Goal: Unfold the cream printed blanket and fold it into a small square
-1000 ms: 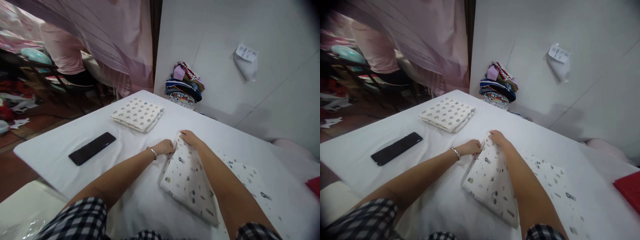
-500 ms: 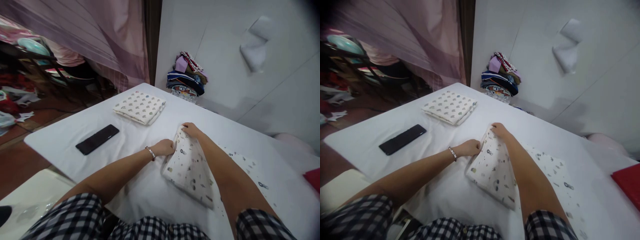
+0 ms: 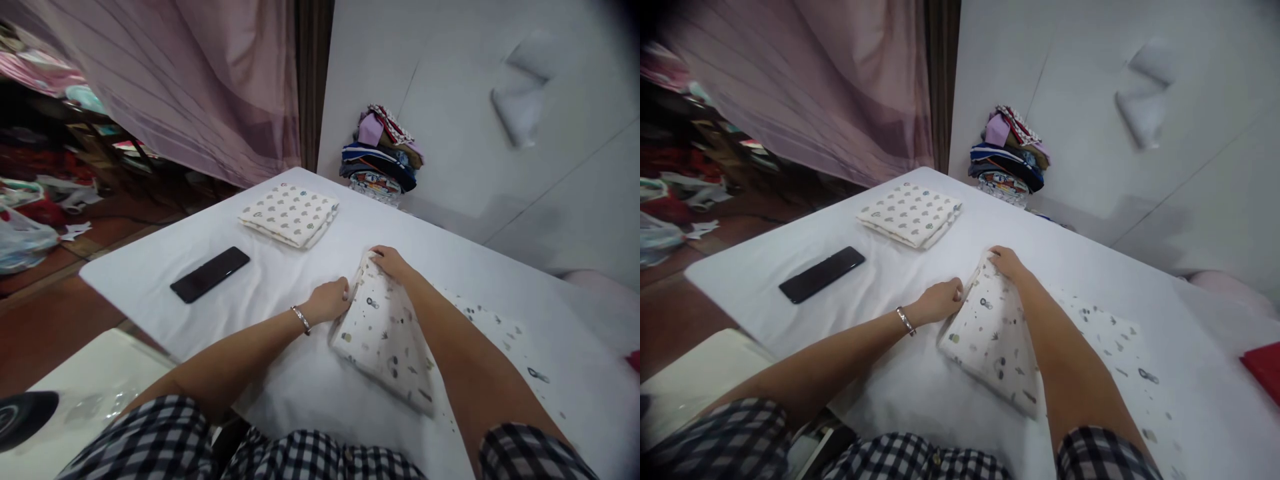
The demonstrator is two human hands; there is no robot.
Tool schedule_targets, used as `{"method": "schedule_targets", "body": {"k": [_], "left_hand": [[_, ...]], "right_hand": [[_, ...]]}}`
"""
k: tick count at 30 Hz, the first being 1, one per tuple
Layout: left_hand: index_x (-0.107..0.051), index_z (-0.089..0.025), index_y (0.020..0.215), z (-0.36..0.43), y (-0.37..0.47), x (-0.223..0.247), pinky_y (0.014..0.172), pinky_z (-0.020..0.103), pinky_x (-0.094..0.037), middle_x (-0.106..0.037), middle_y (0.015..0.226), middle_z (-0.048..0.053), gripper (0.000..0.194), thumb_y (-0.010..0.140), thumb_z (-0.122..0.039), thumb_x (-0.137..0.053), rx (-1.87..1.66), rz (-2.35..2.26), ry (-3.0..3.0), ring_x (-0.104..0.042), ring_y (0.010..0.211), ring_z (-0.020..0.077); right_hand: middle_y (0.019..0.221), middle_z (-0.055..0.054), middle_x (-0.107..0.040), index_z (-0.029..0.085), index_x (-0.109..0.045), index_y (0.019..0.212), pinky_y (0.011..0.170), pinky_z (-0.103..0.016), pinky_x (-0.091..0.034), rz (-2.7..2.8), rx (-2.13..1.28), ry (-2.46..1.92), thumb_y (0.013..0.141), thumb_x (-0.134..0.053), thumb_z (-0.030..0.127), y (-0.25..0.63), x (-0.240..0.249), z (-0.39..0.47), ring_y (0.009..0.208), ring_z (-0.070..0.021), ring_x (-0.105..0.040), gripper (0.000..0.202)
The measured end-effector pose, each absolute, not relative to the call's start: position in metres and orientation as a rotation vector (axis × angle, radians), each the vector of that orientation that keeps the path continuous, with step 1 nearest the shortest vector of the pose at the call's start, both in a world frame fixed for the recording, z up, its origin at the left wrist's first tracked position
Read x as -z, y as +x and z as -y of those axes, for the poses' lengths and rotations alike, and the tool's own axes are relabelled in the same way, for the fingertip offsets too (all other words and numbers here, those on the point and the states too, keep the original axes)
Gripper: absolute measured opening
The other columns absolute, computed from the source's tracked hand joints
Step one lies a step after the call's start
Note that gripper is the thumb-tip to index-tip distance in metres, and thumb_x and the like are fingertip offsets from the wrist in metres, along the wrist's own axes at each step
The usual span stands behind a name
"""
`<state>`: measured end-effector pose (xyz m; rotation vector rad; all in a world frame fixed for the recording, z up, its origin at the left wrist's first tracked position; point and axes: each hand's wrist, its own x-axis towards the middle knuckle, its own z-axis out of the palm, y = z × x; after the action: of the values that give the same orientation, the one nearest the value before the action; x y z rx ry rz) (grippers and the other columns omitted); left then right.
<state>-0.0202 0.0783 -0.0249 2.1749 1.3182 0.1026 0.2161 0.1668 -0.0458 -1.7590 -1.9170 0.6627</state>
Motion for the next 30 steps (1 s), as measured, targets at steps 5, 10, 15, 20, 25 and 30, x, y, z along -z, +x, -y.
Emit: {"method": "schedule_targets", "body": {"k": [5,10,15,20,25,30], "left_hand": [[-0.056,-0.02,0.086,-0.075,-0.028,0.03,0.066,0.024,-0.04,-0.062,0.088,0.001,0.014,0.075,-0.019,-0.048,-0.266,-1.119,2.202,-0.057,0.079,0.0153],[-0.063,-0.02,0.08,-0.08,-0.03,0.023,0.062,0.023,-0.038,-0.065,0.08,-0.001,0.021,0.07,-0.014,-0.046,-0.084,-0.931,2.155,-0.056,0.074,0.0157],[-0.069,-0.021,0.087,-0.081,-0.036,0.016,0.064,0.02,-0.04,-0.069,0.086,-0.002,0.027,0.07,-0.015,-0.049,0.041,-0.713,2.096,-0.058,0.077,0.0149],[-0.07,-0.02,0.09,-0.076,-0.046,0.015,0.067,0.019,-0.041,-0.069,0.086,-0.004,0.028,0.071,-0.015,-0.051,0.144,-0.561,2.033,-0.058,0.078,0.0135],[-0.07,-0.02,0.089,-0.071,-0.059,0.012,0.066,0.019,-0.041,-0.068,0.082,-0.003,0.028,0.071,-0.014,-0.049,0.211,-0.54,1.98,-0.058,0.076,0.0126],[-0.066,-0.02,0.085,-0.063,-0.067,0.009,0.066,0.019,-0.041,-0.067,0.08,-0.003,0.023,0.069,-0.014,-0.051,0.138,-0.582,1.961,-0.057,0.074,0.0126]], "right_hand": [[0.098,-0.004,-0.069,0.018,-0.067,0.094,0.089,-0.034,-0.043,1.9,-0.666,-1.705,0.072,-0.055,0.02,0.217,0.048,-0.165,0.093,-0.0194,-0.06,0.025],[0.1,-0.005,-0.069,0.018,-0.067,0.094,0.091,-0.035,-0.042,1.884,-0.66,-1.729,0.072,-0.055,0.02,0.216,0.048,-0.165,0.095,-0.0203,-0.06,0.025],[0.101,-0.004,-0.069,0.019,-0.068,0.094,0.092,-0.034,-0.042,1.869,-0.654,-1.754,0.072,-0.054,0.019,0.215,0.048,-0.165,0.096,-0.0199,-0.06,0.026],[0.101,-0.004,-0.069,0.019,-0.068,0.095,0.091,-0.033,-0.042,1.868,-0.652,-1.774,0.073,-0.055,0.02,0.215,0.048,-0.165,0.095,-0.0191,-0.06,0.026],[0.104,-0.006,-0.068,0.018,-0.067,0.099,0.093,-0.034,-0.041,1.872,-0.65,-1.803,0.074,-0.056,0.021,0.215,0.048,-0.163,0.097,-0.0197,-0.059,0.028],[0.105,-0.006,-0.067,0.018,-0.067,0.101,0.094,-0.036,-0.041,1.847,-0.657,-1.802,0.074,-0.056,0.022,0.216,0.052,-0.163,0.098,-0.0205,-0.059,0.029]]}}
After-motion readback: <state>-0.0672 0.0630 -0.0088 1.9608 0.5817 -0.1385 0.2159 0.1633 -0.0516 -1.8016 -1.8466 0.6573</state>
